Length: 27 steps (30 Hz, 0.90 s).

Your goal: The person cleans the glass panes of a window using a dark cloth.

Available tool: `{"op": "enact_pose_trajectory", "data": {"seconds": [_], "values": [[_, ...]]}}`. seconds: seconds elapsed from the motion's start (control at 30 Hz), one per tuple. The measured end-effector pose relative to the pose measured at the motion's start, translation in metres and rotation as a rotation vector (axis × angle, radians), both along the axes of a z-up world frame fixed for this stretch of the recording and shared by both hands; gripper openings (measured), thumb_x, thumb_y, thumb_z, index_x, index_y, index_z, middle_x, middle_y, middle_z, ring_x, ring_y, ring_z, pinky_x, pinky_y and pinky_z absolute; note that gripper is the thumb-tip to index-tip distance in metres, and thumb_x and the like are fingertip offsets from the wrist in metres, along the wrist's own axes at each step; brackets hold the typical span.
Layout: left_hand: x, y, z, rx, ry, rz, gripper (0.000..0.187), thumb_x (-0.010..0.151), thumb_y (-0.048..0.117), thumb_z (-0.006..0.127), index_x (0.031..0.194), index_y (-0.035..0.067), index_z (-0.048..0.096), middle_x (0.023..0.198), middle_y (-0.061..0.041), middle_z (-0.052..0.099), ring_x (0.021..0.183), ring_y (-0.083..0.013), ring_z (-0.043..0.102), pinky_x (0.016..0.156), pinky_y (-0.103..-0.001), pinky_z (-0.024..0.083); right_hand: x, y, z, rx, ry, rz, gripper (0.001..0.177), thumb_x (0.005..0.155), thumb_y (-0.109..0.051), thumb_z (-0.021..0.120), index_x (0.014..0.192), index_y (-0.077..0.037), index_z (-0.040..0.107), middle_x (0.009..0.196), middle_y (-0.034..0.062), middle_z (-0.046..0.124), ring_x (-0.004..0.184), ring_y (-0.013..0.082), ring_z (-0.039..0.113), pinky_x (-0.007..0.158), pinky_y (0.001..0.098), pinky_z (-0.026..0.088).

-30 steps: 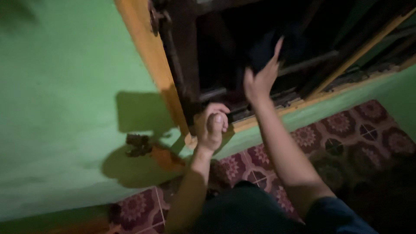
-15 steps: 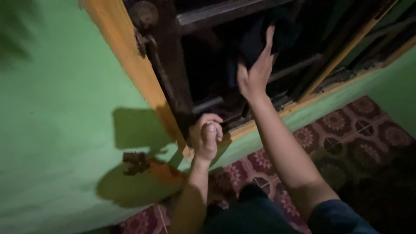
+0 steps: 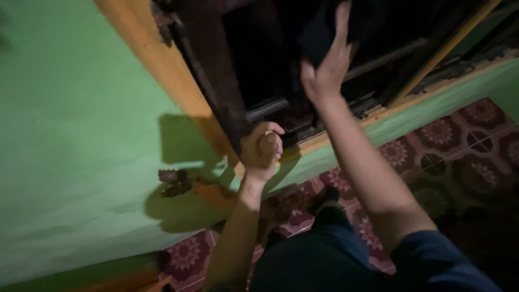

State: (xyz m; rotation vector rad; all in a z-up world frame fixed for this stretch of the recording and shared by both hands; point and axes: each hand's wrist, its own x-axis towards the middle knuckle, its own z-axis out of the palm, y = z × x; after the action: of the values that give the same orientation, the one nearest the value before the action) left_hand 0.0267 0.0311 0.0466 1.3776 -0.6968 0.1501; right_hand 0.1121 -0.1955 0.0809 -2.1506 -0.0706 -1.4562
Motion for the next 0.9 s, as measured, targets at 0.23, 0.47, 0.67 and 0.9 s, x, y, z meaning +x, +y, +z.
{"op": "enact_pose_trajectory", "data": {"seconds": [0.23,0.47,0.67,0.9], "values": [[0.018,-0.023,-0.002,-0.022,0.013,0.022,0.056,0.108,0.056,0.049,0.106,0.002,0.067,0.061,0.000,0.060,0.052,-0.0069,0.056,0.050,-0.025,0.043,-0.003,-0.004,-0.024,0.016,0.016,-0.010,0.093,0.087,-0.012,0.068,0.167,-0.006,0.020,0.169,0.0240,0.036,0.140,0.0492,0.049,0.120,0.0489,0.042],[0.033,-0.041,0.000,-0.015,0.083,-0.015,0.059,0.107,0.057,0.052,0.104,0.001,0.067,0.067,-0.002,0.061,0.059,-0.0083,0.057,0.055,-0.026,0.046,-0.024,0.002,-0.084,0.107,0.262,-0.011,0.091,0.087,-0.015,0.068,0.163,0.006,0.022,0.157,0.0322,0.045,0.129,0.0545,0.051,0.112,0.0529,0.039],[0.051,-0.048,-0.007,-0.182,0.216,-0.100,0.055,0.104,0.054,0.057,0.103,0.000,0.067,0.068,-0.002,0.063,0.059,-0.0088,0.058,0.055,-0.026,0.047,0.007,-0.008,0.003,0.044,-0.091,0.039,0.083,0.101,-0.011,0.067,0.169,-0.005,0.021,0.164,0.0267,0.040,0.146,0.0449,0.049,0.126,0.0433,0.039],[0.044,-0.042,-0.009,-0.179,-0.017,-0.010,0.053,0.107,0.053,0.055,0.107,0.001,0.065,0.068,-0.001,0.060,0.058,-0.0069,0.055,0.055,-0.025,0.045,0.010,-0.001,-0.013,-0.024,-0.097,-0.033,0.085,0.090,-0.014,0.069,0.161,-0.001,0.024,0.162,0.0299,0.036,0.146,0.0522,0.043,0.123,0.0534,0.034]]}}
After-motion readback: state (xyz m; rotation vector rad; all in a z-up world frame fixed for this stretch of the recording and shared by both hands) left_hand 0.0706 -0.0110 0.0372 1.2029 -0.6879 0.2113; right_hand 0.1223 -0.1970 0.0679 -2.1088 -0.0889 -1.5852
